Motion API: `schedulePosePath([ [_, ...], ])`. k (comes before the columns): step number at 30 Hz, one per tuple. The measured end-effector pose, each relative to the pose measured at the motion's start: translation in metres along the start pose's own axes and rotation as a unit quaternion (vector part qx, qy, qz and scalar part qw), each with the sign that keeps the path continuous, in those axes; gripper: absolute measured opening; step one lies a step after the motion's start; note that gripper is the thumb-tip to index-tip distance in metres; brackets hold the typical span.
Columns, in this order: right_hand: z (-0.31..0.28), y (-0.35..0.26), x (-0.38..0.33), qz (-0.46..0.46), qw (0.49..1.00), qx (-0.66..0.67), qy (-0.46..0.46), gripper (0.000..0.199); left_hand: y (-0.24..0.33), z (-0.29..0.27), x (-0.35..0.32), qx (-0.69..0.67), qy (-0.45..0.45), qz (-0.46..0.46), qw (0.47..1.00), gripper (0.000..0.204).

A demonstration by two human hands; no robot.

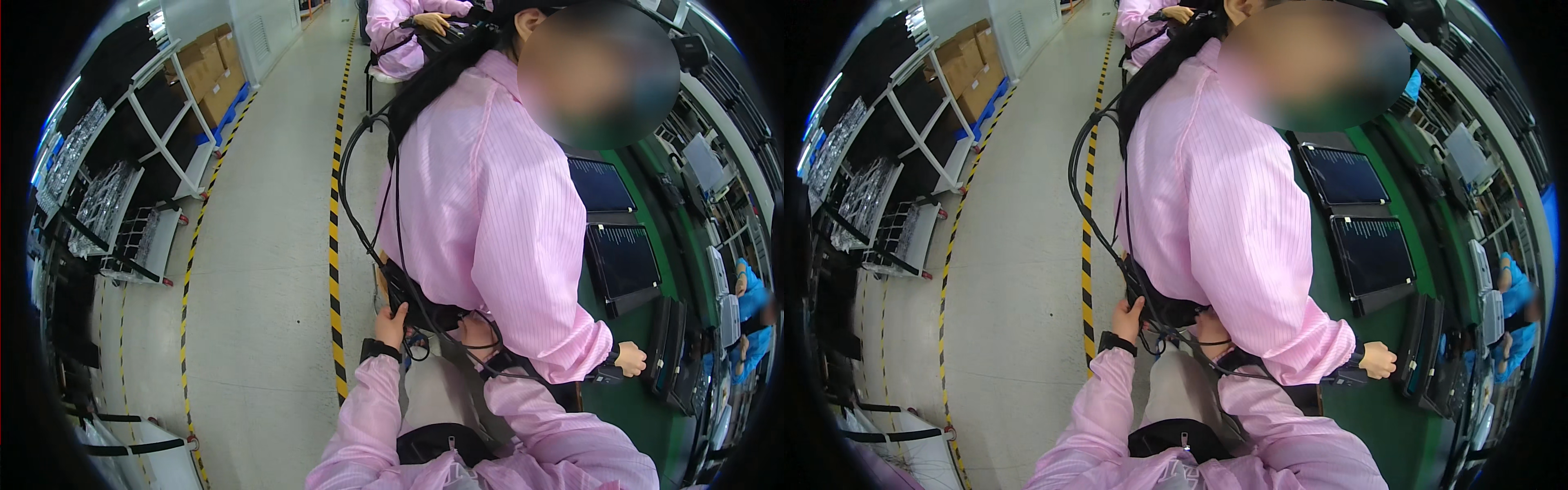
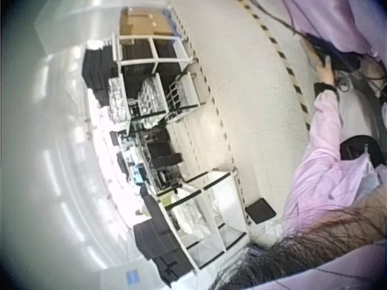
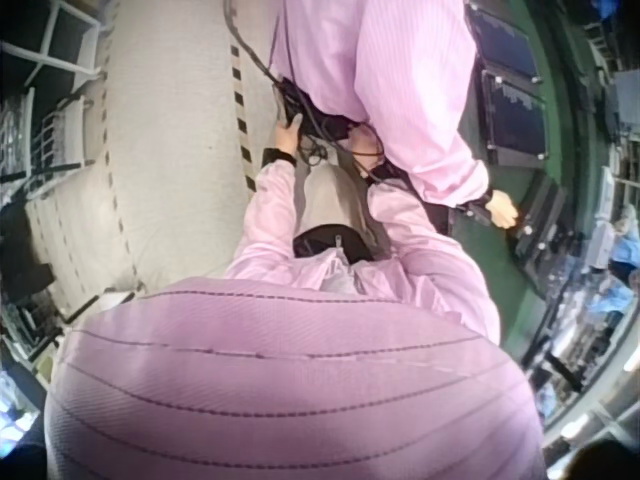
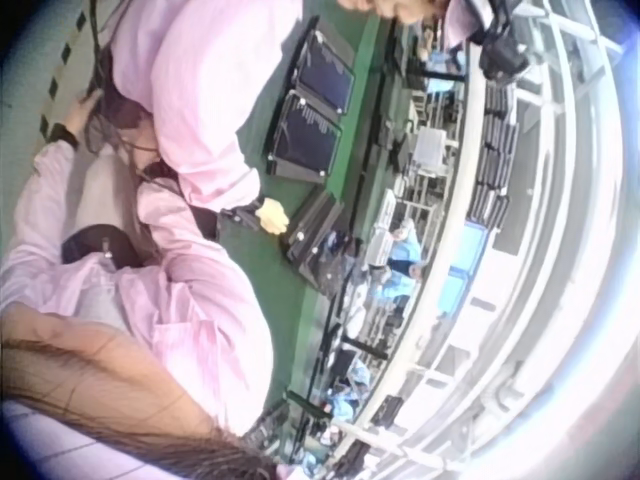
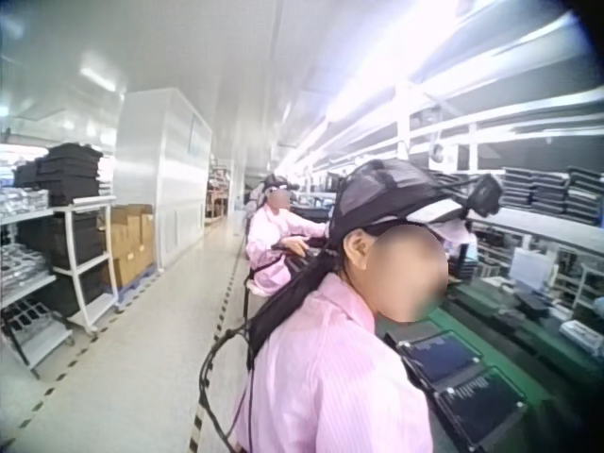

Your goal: Checking the functionality and screen response of multiple tablet devices on an assembly line.

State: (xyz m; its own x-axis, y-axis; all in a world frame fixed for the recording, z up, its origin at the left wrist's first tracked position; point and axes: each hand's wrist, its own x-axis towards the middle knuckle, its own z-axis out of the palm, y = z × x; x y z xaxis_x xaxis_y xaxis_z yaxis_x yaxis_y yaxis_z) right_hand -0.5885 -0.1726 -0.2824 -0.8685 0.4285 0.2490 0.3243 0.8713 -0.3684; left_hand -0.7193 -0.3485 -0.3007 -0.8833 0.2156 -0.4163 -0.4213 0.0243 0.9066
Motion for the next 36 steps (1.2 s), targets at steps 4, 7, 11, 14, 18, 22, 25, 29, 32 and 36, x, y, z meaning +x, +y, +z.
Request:
schedulePosePath([
  [4,-0.012,-0.029,0.0,0.006,0.987,0.101,-0.127,0.022,-0.003,0.0,0.002,-0.028,-0.006,0.007,1.0,0.035],
  [7,0.005,-0.064,0.007,0.008,0.977,0.131,-0.169,0.021,-0.01,0.001,0.009,0.015,0.001,0.026,1.0,0.035],
  [11,0.029,-0.093,0.024,-0.083,0.973,0.135,-0.167,0.023,-0.012,-0.005,0.029,0.02,-0.051,0.111,0.992,0.036],
  [14,0.024,-0.094,0.033,-0.049,0.971,0.146,-0.185,0.028,-0.003,-0.012,0.041,0.095,-0.069,0.094,0.989,0.04],
  [18,0.006,-0.089,0.037,0.001,0.963,0.215,-0.161,0.031,0.006,-0.011,0.025,0.236,0.08,0.212,0.945,0.042],
  [22,0.016,-0.084,0.042,-0.014,0.957,0.263,-0.123,0.034,0.012,-0.012,-0.003,0.343,0.1,0.446,0.821,0.047],
  [25,0.04,-0.083,0.043,-0.086,0.972,0.213,-0.044,0.029,0.022,-0.007,-0.009,0.315,-0.042,0.483,0.816,0.053],
  [29,0.055,-0.077,0.049,-0.117,0.991,0.062,0.004,0.019,0.036,0.013,0.006,0.364,0.02,0.456,0.812,0.037],
  [32,0.044,-0.077,0.061,-0.126,0.991,-0.028,0.022,0.013,0.041,0.02,0.017,0.373,0.01,0.409,0.833,0.037],
  [36,0.014,-0.077,0.086,-0.17,0.976,-0.127,0.042,0.013,0.032,0.012,0.017,0.367,0.0,0.384,0.847,0.036],
])
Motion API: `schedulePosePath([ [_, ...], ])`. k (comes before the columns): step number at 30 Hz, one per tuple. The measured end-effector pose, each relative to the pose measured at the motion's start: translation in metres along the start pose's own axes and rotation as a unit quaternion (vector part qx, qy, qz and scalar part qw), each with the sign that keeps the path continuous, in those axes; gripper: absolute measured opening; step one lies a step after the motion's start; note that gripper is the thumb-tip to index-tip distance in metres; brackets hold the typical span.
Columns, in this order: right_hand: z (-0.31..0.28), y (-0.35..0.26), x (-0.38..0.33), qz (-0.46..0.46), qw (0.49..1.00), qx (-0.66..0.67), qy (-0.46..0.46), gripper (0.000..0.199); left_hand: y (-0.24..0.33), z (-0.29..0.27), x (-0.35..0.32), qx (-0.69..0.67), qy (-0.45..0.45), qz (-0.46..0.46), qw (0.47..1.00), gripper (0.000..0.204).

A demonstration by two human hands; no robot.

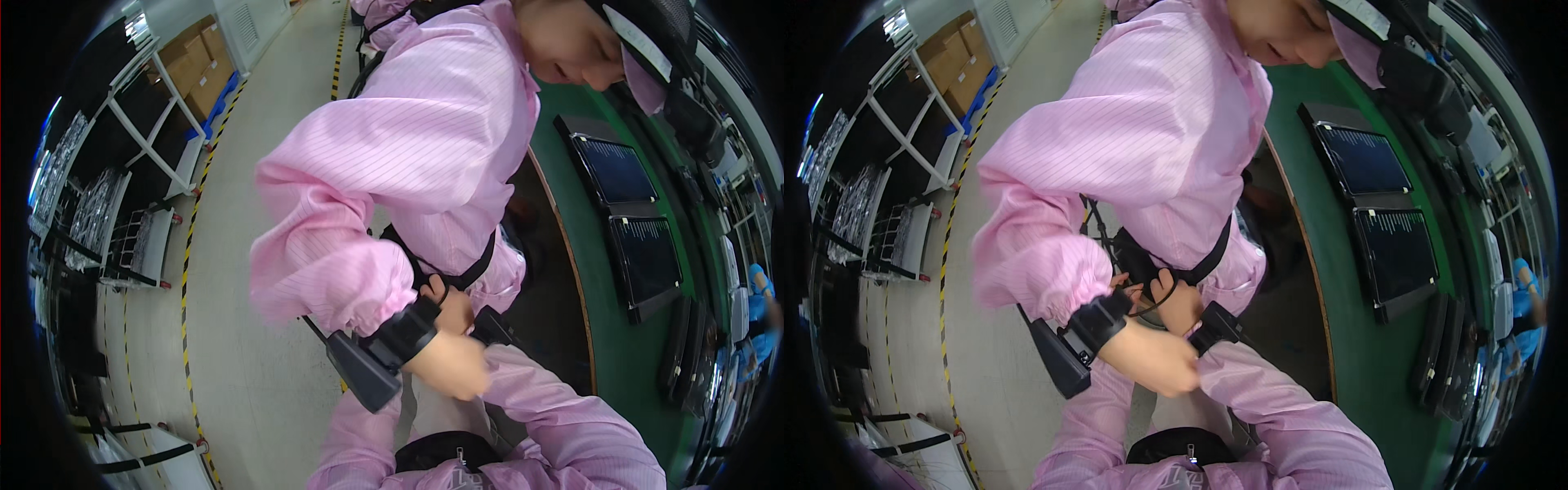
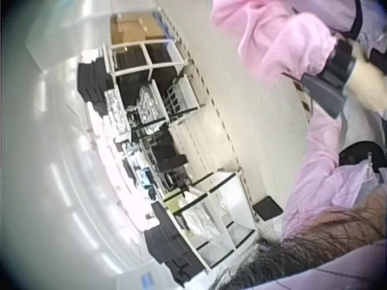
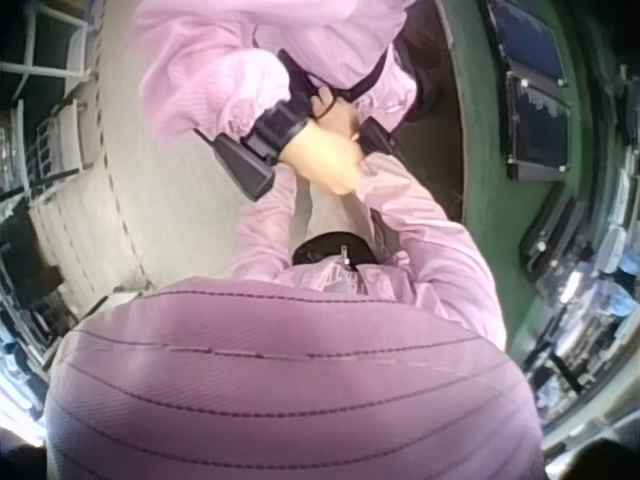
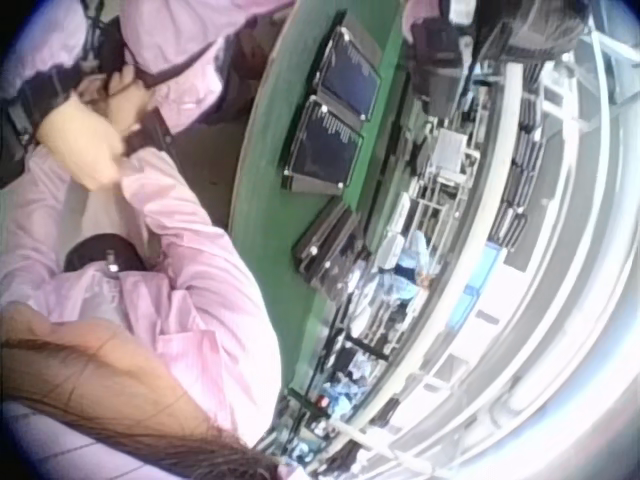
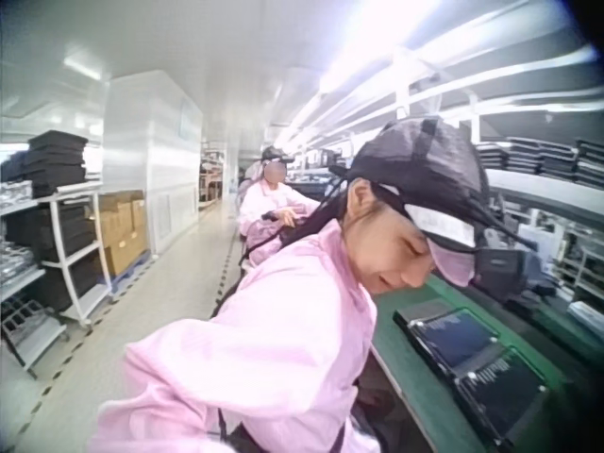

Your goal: Checking the functionality and screen response of multiple tablet devices on an assembly line.

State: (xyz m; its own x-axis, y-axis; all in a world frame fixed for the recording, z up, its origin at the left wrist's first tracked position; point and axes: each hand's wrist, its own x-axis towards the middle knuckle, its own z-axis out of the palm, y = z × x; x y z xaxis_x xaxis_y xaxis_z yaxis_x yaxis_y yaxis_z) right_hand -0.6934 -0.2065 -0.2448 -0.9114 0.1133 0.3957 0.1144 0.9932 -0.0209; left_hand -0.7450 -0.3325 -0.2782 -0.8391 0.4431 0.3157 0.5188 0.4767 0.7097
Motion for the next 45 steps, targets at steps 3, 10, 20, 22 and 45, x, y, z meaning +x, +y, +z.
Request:
schedulePosePath([
  [3,-0.015,0.007,0.012,-0.045,0.997,0.022,-0.053,0.012,-0.004,0.008,-0.013,-0.021,0.001,-0.02,1.0,0.036],
  [10,-0.043,0.032,-0.025,-0.011,0.986,0.12,-0.116,0.012,-0.003,-0.012,-0.001,-0.136,-0.045,-0.051,0.988,0.035],
  [20,-0.041,0.031,-0.034,-0.022,0.986,0.113,-0.119,0.008,0.128,-0.117,0.221,-0.177,-0.007,0.382,0.907,0.034],
  [22,-0.042,0.03,-0.034,-0.021,0.986,0.1,-0.133,0.008,0.179,-0.119,0.262,-0.184,-0.004,0.486,0.854,0.034],
  [45,-0.102,-0.05,0.084,0.791,0.304,0.523,0.092,0.034,0.353,-0.136,0.392,0.034,0.0,0.888,0.459,0.017],
])
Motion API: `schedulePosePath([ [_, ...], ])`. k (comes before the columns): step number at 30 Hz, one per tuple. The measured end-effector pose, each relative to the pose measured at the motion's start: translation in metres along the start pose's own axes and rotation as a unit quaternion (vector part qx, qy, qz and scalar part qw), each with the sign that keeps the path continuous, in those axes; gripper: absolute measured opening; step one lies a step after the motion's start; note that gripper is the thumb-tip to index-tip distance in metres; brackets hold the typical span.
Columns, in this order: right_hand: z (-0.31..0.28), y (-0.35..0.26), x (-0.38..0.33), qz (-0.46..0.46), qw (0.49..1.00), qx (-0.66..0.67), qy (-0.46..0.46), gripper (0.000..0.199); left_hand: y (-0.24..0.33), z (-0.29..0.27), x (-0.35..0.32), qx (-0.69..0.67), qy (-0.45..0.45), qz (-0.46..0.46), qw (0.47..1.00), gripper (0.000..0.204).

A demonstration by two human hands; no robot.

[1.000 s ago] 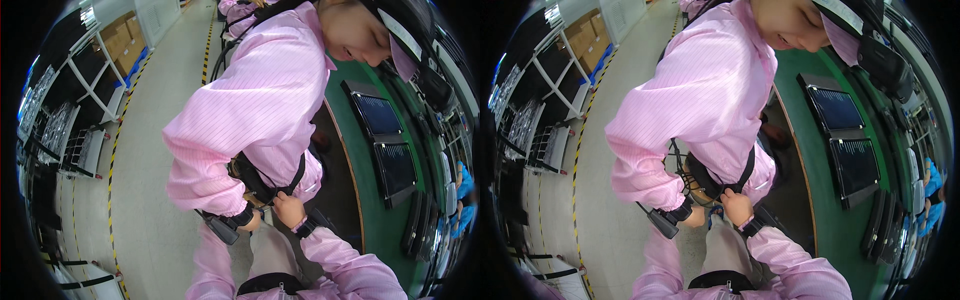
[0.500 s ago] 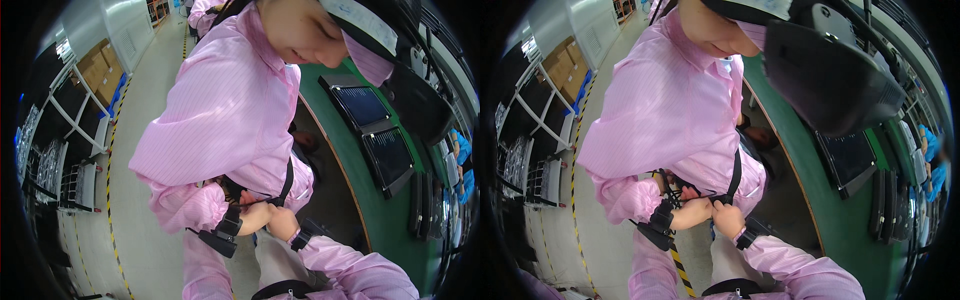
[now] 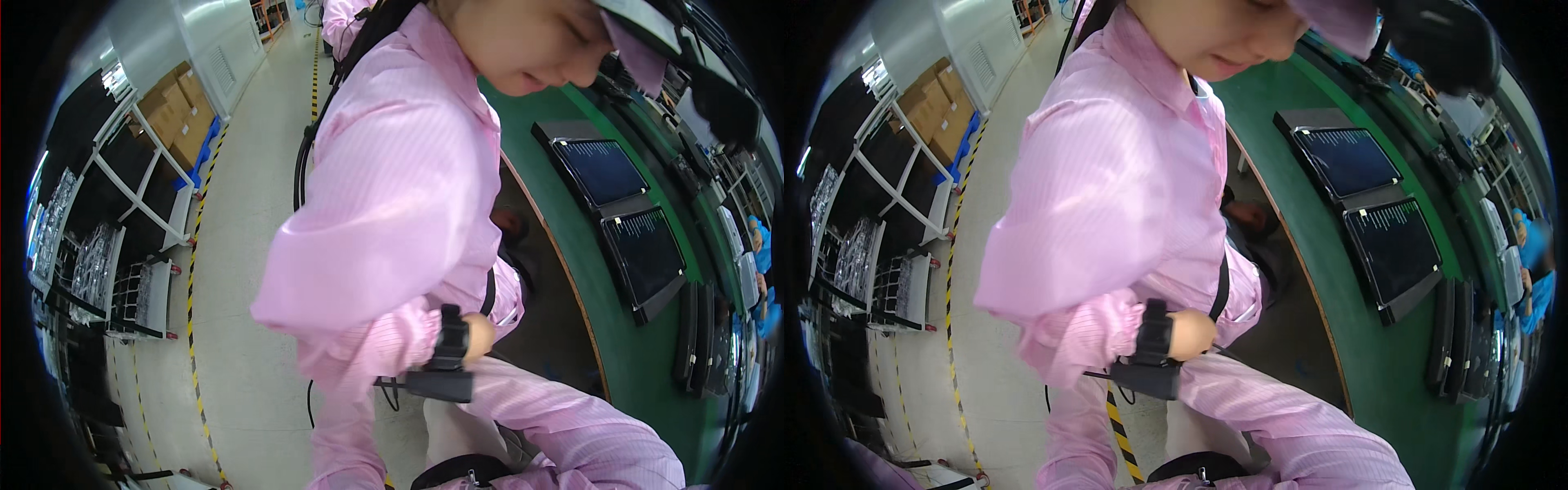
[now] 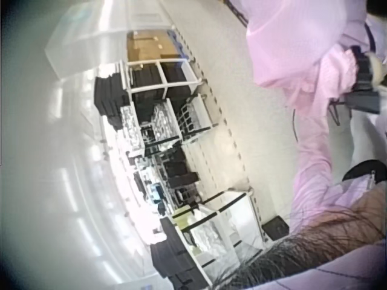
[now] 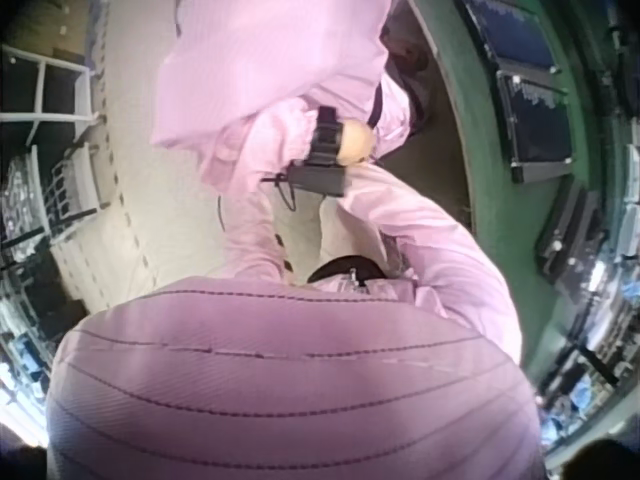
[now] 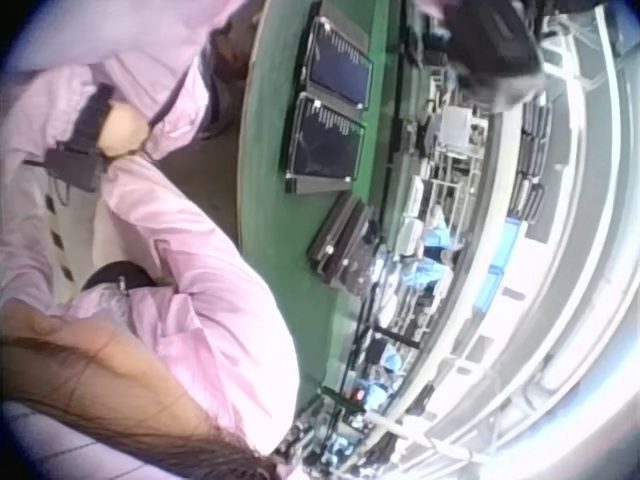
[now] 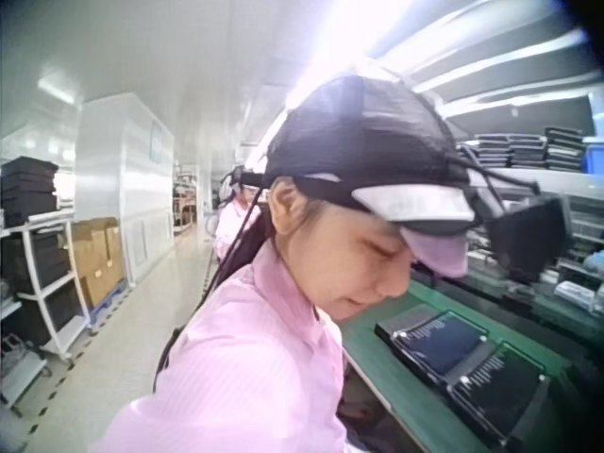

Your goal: Checking the functionality and screen response of multiple tablet devices on an assembly line.

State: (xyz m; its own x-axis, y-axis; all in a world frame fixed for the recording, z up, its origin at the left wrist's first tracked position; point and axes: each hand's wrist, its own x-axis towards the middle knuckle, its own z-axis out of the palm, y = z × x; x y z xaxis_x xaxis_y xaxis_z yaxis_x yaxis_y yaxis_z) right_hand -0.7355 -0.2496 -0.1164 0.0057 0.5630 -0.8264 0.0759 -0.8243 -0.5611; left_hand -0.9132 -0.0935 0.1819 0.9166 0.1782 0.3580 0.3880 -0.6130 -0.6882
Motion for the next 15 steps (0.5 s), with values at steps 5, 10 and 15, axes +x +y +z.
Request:
schedulePosePath([
  [5,-0.002,0.009,0.018,-0.062,0.993,-0.078,-0.069,0.032,0.255,0.012,-0.071,-0.061,0.181,-0.584,0.789,0.013],
  [10,-0.011,0.025,0.049,-0.264,0.902,-0.238,-0.244,0.03,0.523,0.095,-0.121,-0.209,0.096,-0.936,0.267,0.013],
  [15,0.002,0.042,0.089,-0.445,0.727,-0.377,-0.363,0.03,0.557,0.124,-0.108,-0.121,0.051,-0.927,0.351,0.015],
])
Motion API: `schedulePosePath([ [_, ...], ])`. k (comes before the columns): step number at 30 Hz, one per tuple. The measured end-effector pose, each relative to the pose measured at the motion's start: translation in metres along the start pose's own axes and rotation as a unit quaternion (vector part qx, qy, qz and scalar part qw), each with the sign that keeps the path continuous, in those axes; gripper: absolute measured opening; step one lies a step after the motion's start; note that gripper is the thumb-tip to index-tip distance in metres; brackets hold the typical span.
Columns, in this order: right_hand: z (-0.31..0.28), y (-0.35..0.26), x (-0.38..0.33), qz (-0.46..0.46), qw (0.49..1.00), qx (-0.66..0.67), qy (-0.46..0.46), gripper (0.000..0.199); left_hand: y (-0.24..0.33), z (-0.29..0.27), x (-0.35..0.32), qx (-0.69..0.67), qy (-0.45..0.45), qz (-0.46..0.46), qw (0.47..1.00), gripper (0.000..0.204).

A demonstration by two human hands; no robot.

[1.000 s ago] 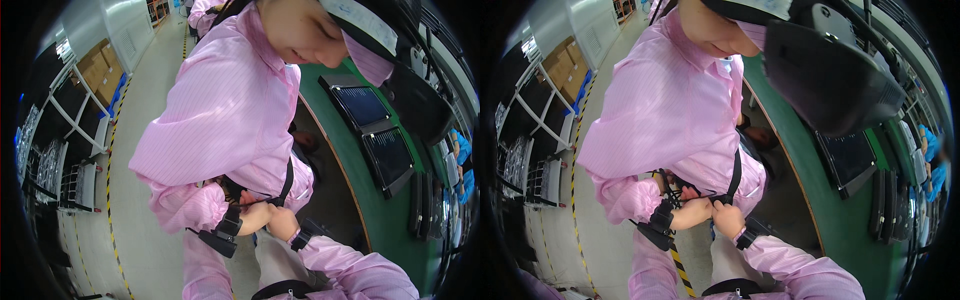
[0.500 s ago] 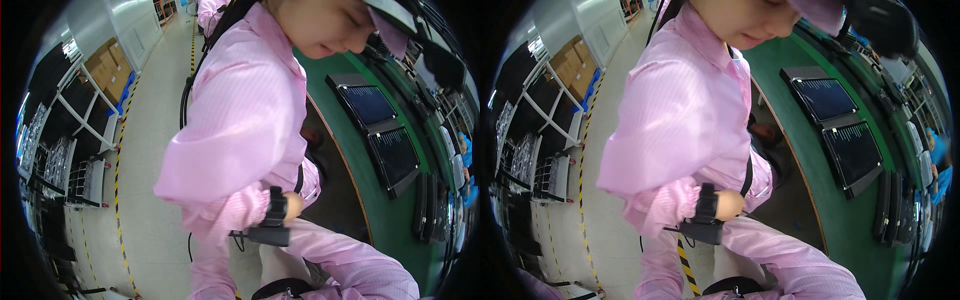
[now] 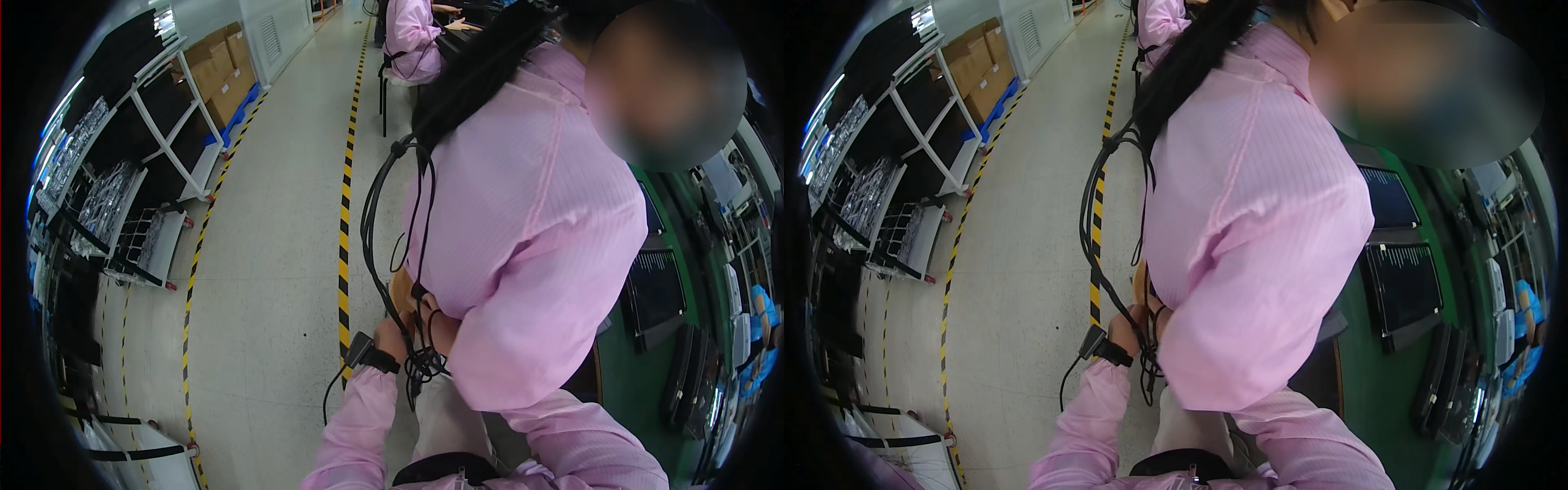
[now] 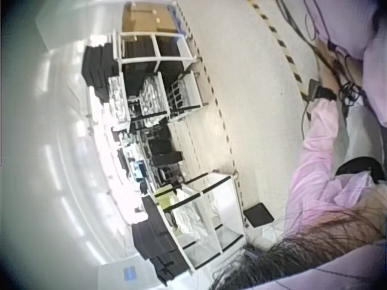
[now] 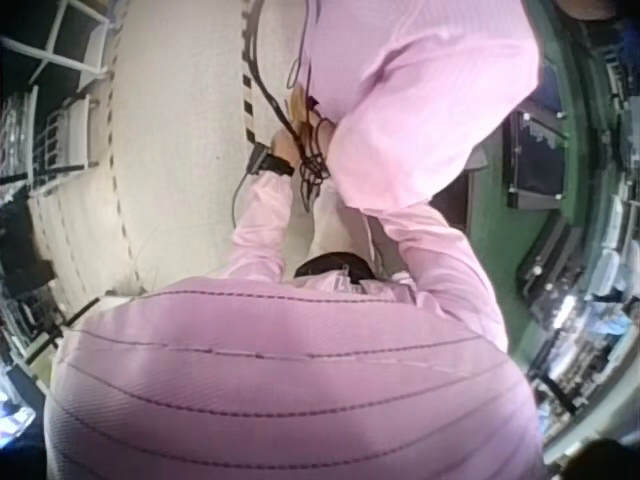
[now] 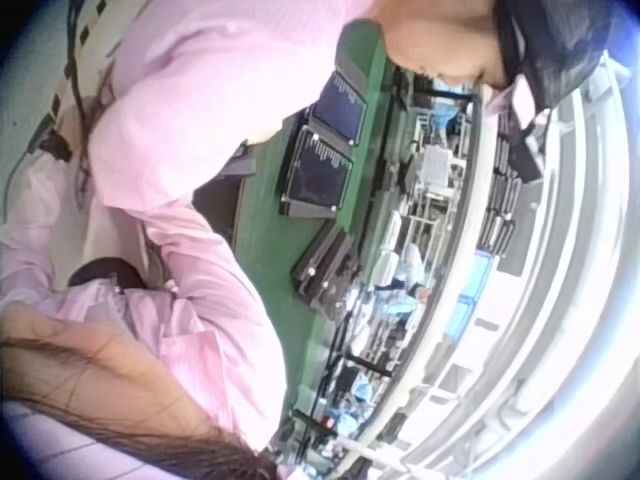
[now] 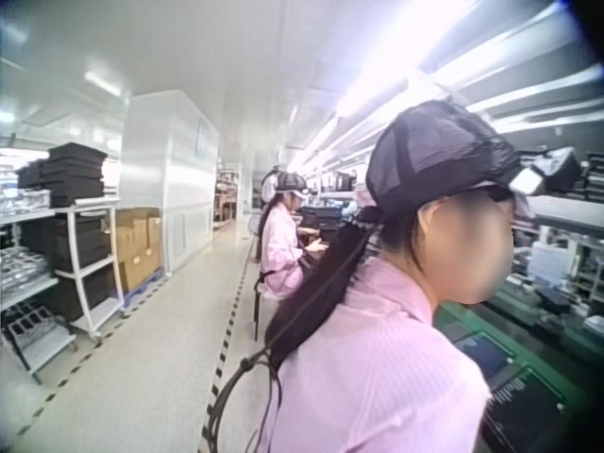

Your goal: Checking the functionality and screen response of multiple tablet devices on an assembly line.

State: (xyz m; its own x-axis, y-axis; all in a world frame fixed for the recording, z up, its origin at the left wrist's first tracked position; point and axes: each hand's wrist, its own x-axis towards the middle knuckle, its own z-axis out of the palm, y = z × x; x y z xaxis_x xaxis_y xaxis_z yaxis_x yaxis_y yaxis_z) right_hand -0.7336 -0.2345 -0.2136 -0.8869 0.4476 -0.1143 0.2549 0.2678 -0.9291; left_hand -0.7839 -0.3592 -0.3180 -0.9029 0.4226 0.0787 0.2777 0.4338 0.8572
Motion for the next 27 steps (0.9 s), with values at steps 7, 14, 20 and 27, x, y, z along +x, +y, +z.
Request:
schedulePosePath([
  [7,0.014,0.009,0.024,-0.021,0.997,-0.05,-0.056,0.029,0.018,-0.022,-0.001,0.185,0.014,0.098,0.978,0.011],
  [14,0.019,0.01,0.037,-0.016,0.995,-0.073,-0.067,0.028,0.018,-0.011,-0.009,0.176,0.025,0.08,0.981,0.017],
  [20,0.025,0.018,0.046,-0.013,0.993,-0.106,-0.059,0.027,0.018,0.002,-0.007,0.119,0.02,0.026,0.992,0.012],
  [27,0.031,0.018,0.055,-0.009,0.989,-0.139,-0.047,0.027,0.024,0.003,0.009,0.136,-0.044,0.016,0.99,0.019],
])
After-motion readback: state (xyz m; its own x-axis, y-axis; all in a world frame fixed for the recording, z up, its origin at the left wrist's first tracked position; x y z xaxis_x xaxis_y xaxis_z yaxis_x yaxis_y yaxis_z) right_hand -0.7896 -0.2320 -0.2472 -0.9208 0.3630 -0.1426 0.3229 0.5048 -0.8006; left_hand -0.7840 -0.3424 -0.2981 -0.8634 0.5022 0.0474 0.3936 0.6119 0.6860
